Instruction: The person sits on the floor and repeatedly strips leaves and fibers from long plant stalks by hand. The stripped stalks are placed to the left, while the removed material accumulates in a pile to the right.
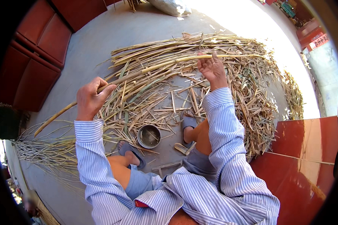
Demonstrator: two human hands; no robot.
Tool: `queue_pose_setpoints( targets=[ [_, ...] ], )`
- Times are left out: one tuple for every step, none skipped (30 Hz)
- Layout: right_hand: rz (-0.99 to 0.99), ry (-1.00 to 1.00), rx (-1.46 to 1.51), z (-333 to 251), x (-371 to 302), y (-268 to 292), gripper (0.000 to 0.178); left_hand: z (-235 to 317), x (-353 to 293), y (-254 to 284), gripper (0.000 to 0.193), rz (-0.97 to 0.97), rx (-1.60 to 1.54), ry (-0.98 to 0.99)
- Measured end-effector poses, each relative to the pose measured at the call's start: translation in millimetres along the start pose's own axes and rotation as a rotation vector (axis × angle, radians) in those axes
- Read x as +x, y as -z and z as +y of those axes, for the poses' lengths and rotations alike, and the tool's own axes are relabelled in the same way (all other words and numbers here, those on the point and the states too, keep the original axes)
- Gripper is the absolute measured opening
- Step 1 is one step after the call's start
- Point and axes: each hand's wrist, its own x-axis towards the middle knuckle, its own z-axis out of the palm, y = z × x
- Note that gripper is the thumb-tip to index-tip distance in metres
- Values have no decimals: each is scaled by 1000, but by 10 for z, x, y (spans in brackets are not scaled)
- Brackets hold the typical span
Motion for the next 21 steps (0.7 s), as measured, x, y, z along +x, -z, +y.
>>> queue_pose_setpoints(
  targets=[
    [17, 63, 100, -5, -20, -144, 37, -6, -6, 12, 26, -4, -14, -11],
    [29, 101, 36, 34, 60, -71, 34, -15, -10, 14, 26, -9, -29, -24],
    [34, 138, -28, 81, 78, -100, 32, -23, -13, 31, 26, -9, -42, -34],
    [38, 113, -65, 152, 90, -122, 30, -45, -13, 16, 24, -21, 46, -38],
    [43, 91, -101, 236, 93, -136, 29, -84, -7, -19, 24, 1, 146, -125],
    [39, 61, -134, 354, 97, -230, 28, -129, -12, -23, 23, 25, 255, -207],
    [13, 37, -189, 392, 67, -283, 28, -124, 18, -108, 23, 48, 335, -304],
    [15, 40, -238, 471, 42, -338, 27, -83, 28, -186, 21, 25, 325, -296],
    [20, 36, -283, 613, -67, -484, 27, -64, 19, -213, 21, 69, 290, -307],
    [-1, 1, -276, 694, -126, -552, 26, -9, 22, -243, 20, 117, 244, -324],
    [-30, -43, -263, 787, -164, -636, 25, 40, 13, -228, 20, 166, 209, -336],
    [-27, -31, -231, 776, -200, -695, 20, 7, 38, -211, 21, 178, 183, -331],
    [25, 17, -214, 773, -193, -704, 19, -62, 28, -199, 22, 194, 9, -224],
    [29, 24, -221, 734, -176, -689, 19, -137, -3, -182, 23, 204, -163, -115],
    [32, 22, -223, 731, -168, -683, 19, -141, -16, -148, 25, 208, -326, 1],
    [36, 17, -232, 737, -165, -675, 20, -137, -3, -112, 25, 300, -362, 37],
    [40, 11, -242, 746, -164, -668, 20, -126, 21, -39, 26, 392, -398, 75],
    [47, 7, -254, 768, -177, -655, 20, -91, 46, 3, 27, 481, -438, 114],
    [21, -23, -293, 846, -215, -729, 21, -5, 62, 19, 28, 477, -217, -59],
    [-6, -52, -332, 945, -270, -794, 22, 153, 101, -19, 29, 467, 4, -228],
    [-26, -74, -380, 1016, -331, -840, 23, 288, 159, -95, 29, 454, 214, -397]
  ],
)
